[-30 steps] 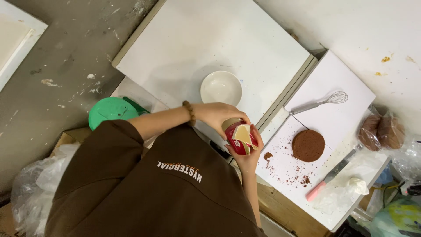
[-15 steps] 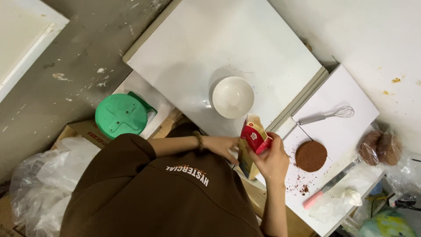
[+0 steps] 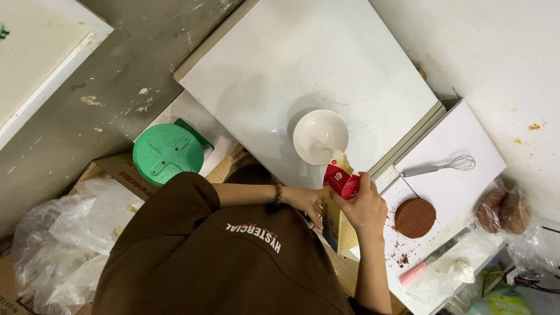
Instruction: Organizing bakery tools and pouring cream into a bowl for preparation.
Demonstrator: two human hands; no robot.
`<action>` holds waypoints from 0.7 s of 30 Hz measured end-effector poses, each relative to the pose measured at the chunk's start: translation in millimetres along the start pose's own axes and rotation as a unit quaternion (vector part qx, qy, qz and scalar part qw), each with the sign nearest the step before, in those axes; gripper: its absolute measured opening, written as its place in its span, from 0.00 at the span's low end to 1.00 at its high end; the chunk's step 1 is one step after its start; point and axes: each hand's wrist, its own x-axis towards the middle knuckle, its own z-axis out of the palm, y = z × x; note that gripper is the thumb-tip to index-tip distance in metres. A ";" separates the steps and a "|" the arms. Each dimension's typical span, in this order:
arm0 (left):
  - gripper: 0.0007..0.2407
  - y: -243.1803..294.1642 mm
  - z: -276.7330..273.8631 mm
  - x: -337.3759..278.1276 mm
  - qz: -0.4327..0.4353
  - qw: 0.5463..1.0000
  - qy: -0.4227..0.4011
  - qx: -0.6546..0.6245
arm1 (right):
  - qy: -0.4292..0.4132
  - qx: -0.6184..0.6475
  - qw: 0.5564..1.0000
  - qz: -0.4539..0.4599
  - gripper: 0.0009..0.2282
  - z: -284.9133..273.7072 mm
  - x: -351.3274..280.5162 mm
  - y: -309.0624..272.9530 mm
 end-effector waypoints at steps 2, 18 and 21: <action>0.37 0.0 -1.9 0.9 -0.008 1.000 0.004 0.009 | -0.011 -0.007 1.000 0.011 0.31 0.3 2.6 -0.2; 0.33 28.0 5.8 -6.0 0.006 1.000 -0.017 -0.013 | -0.007 -0.011 1.000 -0.001 0.28 -17.7 8.3 -11.3; 0.32 23.5 3.8 -6.4 0.019 1.000 -0.020 -0.006 | -0.009 -0.014 1.000 -0.003 0.28 -17.7 9.6 -12.2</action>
